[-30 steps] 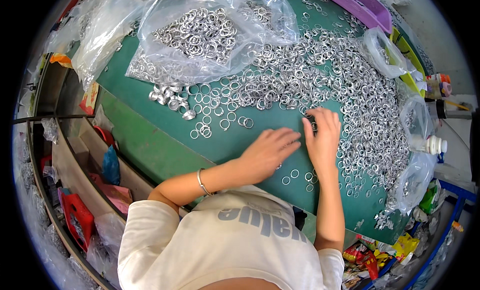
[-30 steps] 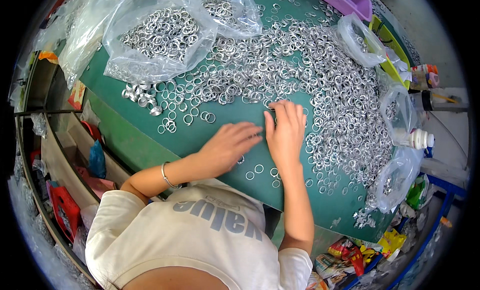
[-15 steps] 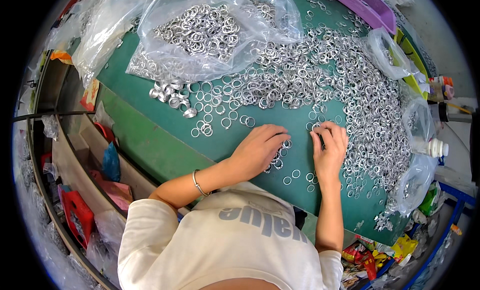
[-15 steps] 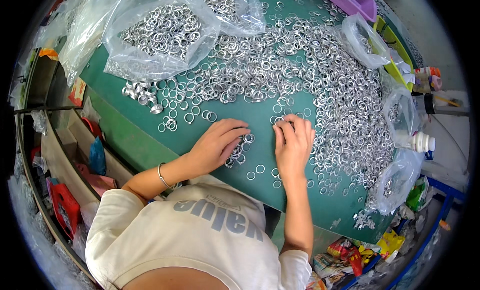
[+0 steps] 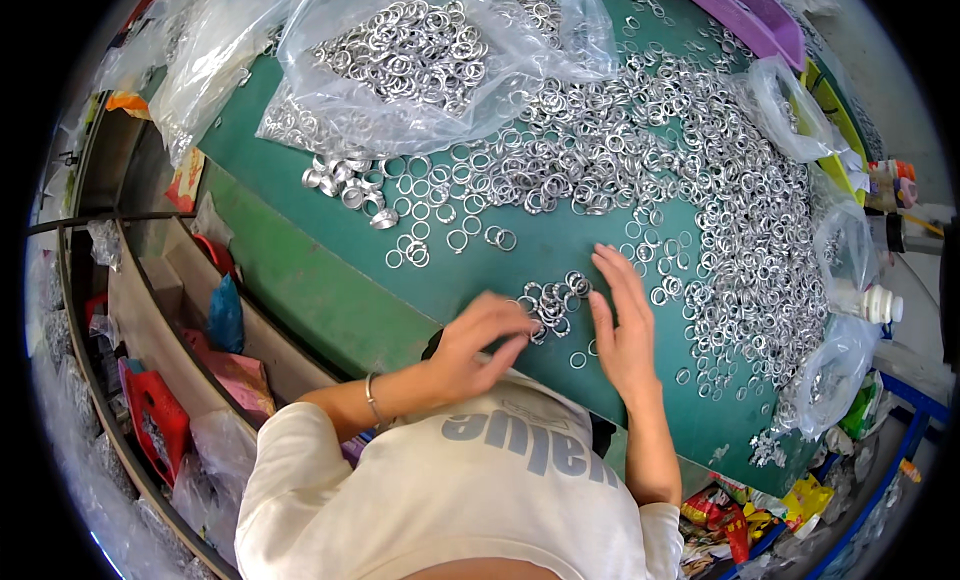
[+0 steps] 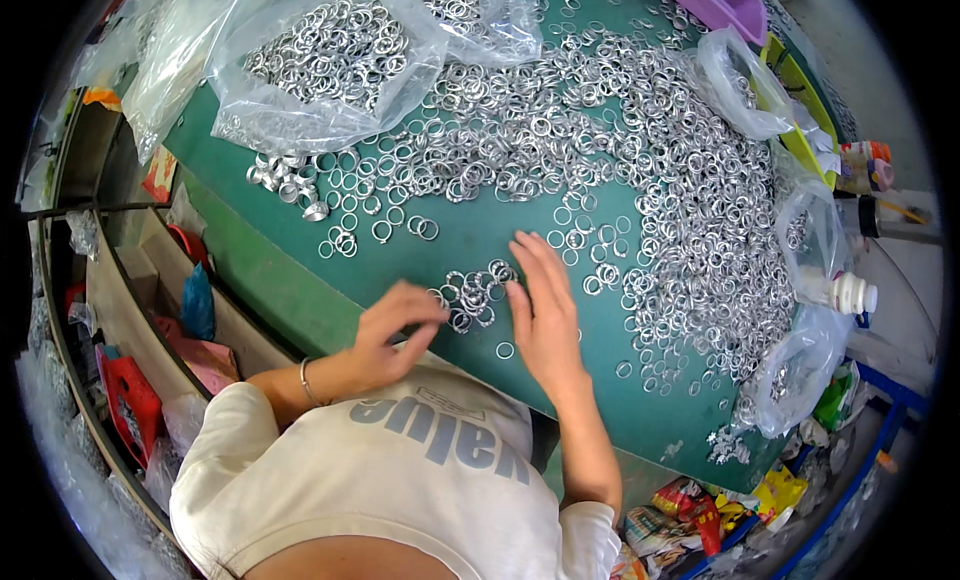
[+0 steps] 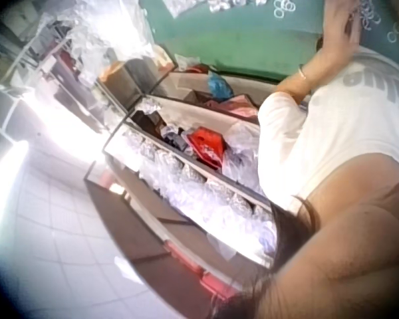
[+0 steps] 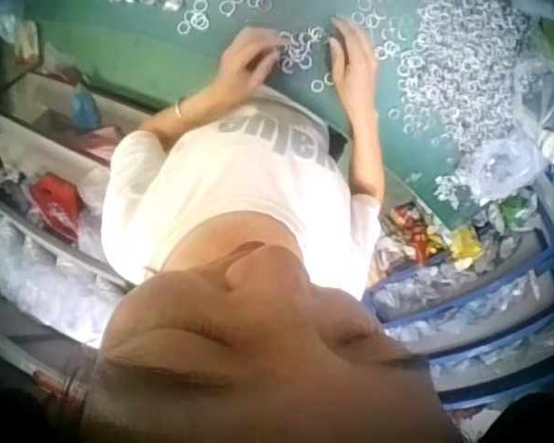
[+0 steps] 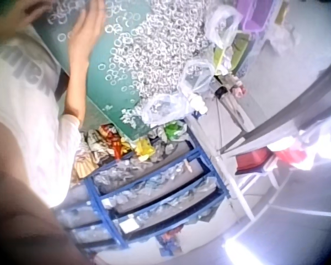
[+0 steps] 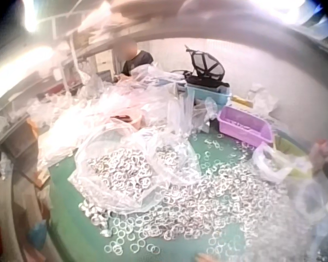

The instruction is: The person sorts through a pile of small metal rings on a workstation table by hand and places a handful of them into a plastic bag.

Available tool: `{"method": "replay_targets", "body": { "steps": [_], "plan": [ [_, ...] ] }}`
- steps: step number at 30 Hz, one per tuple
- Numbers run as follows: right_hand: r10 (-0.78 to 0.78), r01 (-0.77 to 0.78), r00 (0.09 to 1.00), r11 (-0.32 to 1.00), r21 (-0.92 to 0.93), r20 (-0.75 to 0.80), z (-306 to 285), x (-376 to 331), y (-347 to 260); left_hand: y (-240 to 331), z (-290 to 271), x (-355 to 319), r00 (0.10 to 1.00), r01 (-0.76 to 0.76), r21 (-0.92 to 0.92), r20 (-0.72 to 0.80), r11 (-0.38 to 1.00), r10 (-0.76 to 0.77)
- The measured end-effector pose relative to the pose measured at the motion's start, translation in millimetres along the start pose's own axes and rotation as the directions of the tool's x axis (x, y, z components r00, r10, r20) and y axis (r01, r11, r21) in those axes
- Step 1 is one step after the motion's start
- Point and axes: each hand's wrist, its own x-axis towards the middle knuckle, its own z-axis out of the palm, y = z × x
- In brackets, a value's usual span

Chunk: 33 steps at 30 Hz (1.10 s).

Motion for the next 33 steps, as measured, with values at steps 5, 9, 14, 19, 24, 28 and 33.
{"method": "replay_targets", "body": {
  "steps": [5,9,14,19,24,28,33],
  "plan": [
    [-0.01,0.04,0.975,0.991,-0.131,0.222,21.7,-12.5,-19.4,-17.3,-17.9,-64.4,0.848,0.475,-0.213,0.372,0.854,-0.378],
    [-0.017,0.047,0.973,0.991,-0.126,0.229,33.9,-21.8,-23.9,-35.8,-14.3,-87.9,0.532,0.838,-0.416,0.476,0.353,-0.7],
    [-0.061,0.117,0.977,0.953,-0.28,0.202,49.5,-16.7,-28.4,-57.8,-0.8,-66.1,0.28,0.804,-0.519,0.761,-0.291,-0.585],
    [-0.095,0.171,0.945,0.959,-0.227,0.312,51.4,-26.3,-33.6,-77.2,-0.5,-51.9,0.587,0.524,-0.42,0.808,-0.741,-0.043],
    [-0.153,0.244,0.87,0.96,-0.14,0.468,52.6,-37.8,-37.4,-79.8,1.4,-59.0,0.624,0.519,-0.372,0.78,-0.77,0.044],
    [-0.279,0.227,0.778,0.96,0.162,0.563,48.9,-42.4,-45.7,-101.9,-0.7,-82.9,0.421,0.508,-0.457,0.871,-0.731,-0.252],
    [-0.328,0.042,0.723,0.9,0.435,0.608,47.7,-38.6,-52.4,-107.9,5.3,-87.2,0.339,0.527,-0.42,0.901,-0.739,-0.271]
  ]
}}
